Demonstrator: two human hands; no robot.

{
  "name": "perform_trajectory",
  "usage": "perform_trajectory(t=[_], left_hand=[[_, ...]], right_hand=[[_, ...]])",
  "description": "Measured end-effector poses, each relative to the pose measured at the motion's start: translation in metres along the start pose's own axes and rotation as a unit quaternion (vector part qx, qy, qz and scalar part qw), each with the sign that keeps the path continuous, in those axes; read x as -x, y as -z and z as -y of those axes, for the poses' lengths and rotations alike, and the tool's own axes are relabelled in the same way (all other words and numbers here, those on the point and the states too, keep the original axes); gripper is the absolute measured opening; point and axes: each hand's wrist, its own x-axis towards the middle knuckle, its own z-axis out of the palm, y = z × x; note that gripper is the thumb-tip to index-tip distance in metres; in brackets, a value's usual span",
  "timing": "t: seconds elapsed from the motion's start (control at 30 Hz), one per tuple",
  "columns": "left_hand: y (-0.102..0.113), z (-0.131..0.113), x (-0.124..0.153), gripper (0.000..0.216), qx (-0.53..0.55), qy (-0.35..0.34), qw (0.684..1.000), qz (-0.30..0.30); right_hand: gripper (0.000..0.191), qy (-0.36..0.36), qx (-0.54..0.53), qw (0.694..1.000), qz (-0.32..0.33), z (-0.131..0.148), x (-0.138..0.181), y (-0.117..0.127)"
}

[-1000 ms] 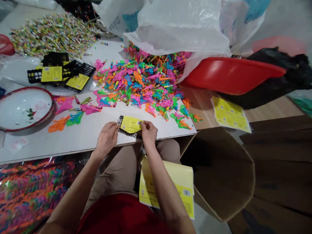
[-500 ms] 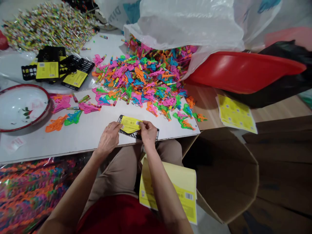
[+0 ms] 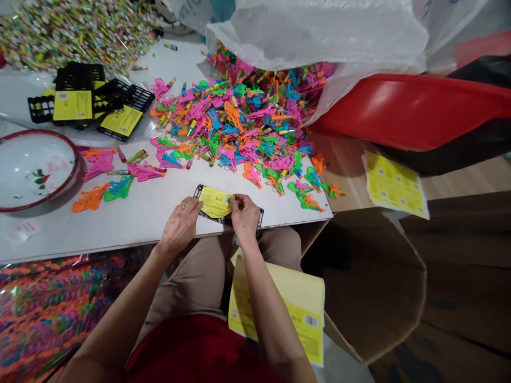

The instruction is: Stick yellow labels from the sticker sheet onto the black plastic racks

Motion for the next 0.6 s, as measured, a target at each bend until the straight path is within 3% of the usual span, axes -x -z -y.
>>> perform_trajectory(t=[0.23,0.33,0.47,0.6], left_hand=[[0.005,-0.002,-0.004,0.042,-0.01,-0.001,1.0,0.016],[0.011,-0.005,-0.008,0.038,-0.006,0.004,1.0,0.027],[0.019,-0.008,-0.017,0.032,-0.018,0.006,0.999,0.039],[0.012,-0.003,-0.029,0.036,-0.035,-0.02,0.999,0.005]], right_hand=[[0.031,0.066,0.169,0.983,0.037,0.006,-0.002,0.004],[0.037,0.101,0.197,0.975,0.009,0.004,-0.006,0.013],[0.03,0.176,0.182,0.966,-0.047,0.015,0.0,0.028],[0.03,0.307,0.112,0.944,0.039,0.048,0.022,0.006]])
